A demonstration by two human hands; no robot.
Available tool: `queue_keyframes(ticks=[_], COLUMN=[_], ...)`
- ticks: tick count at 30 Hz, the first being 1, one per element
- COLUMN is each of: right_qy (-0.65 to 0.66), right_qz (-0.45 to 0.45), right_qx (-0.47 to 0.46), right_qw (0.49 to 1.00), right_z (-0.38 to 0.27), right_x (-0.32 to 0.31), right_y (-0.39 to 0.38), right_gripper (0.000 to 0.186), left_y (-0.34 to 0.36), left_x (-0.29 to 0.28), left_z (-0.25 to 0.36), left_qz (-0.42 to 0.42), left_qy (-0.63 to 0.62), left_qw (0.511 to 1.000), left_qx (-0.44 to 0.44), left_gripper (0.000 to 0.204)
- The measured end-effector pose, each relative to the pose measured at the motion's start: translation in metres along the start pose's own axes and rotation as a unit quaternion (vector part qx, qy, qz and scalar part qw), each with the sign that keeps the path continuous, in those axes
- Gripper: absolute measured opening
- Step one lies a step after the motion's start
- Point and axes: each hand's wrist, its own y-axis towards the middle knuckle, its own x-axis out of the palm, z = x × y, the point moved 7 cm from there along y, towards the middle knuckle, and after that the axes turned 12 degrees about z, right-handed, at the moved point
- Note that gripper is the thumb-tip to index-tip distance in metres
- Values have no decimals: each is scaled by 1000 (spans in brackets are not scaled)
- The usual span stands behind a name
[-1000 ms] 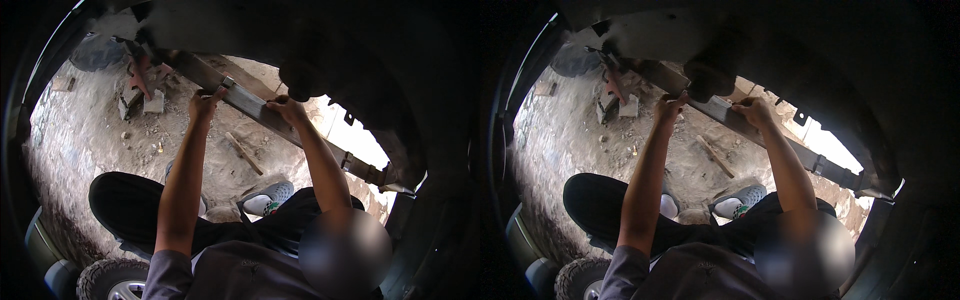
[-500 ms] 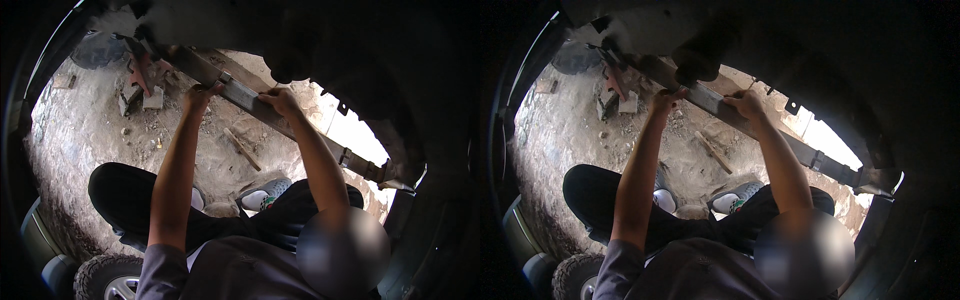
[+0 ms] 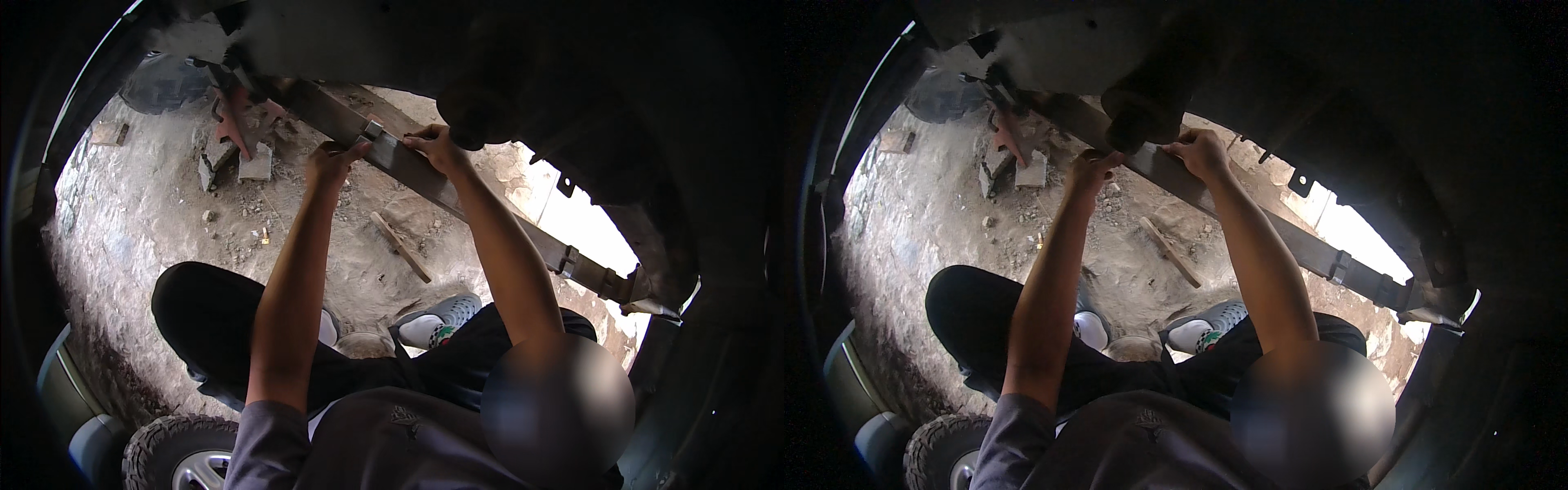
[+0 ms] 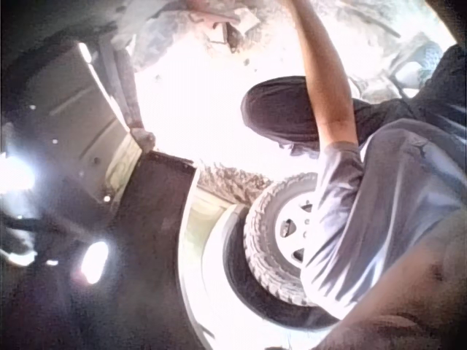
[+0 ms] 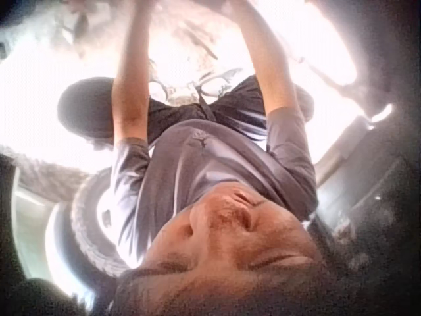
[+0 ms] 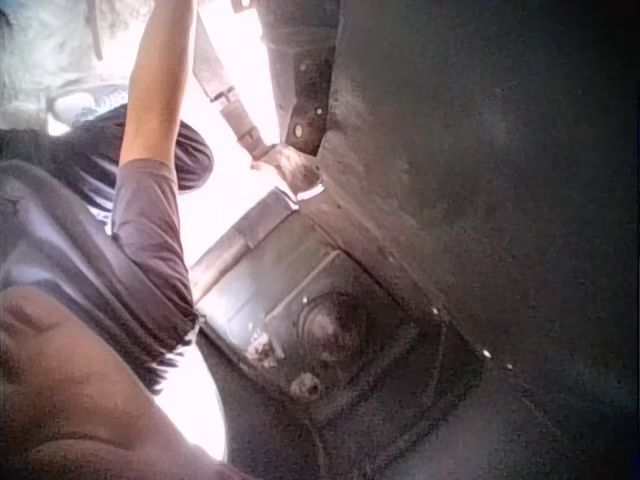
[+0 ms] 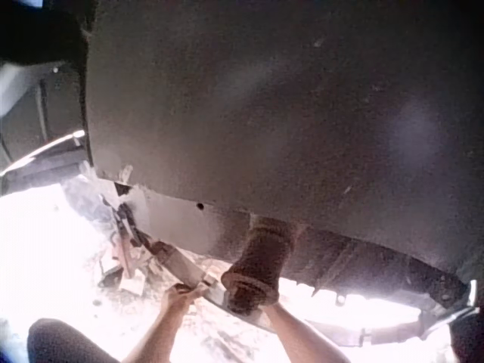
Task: The person sits beneath a vehicle and uses a wrench to tighten bolts on a metal suspension component. They repeatedly adjust the wrench and turn the fasteners to secure the part in place.
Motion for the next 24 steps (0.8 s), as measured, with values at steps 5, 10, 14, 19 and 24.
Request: queue_keyframes(ticks=[5,10,14,19,24], right_qy=[49,-20,14,44,13], right_qz=[-1,15,-19,27,0], right_qx=[23,-38,2,-21,-60], right_qw=[999,999,1000,998,998], right_z=[-1,12,9,-1,-3], right_x=[8,-10,0,18,23], right_y=[-8,-24,-24,9,8], right_gripper=[37,35,35,33,36], left_y=[2,-2,-5,-10,-1], left_x=[-1,-5,-13,4,-2], left_z=[-2,-2,-4,6,1], left_qz=[-30,-2,10,-7,-10], left_qy=[-54,-114,-114,-122,-115], left_qw=[998,993,993,992,993], left_qx=[-27,-19,-9,-31,-31], left_gripper=[55,52,51,53,47])
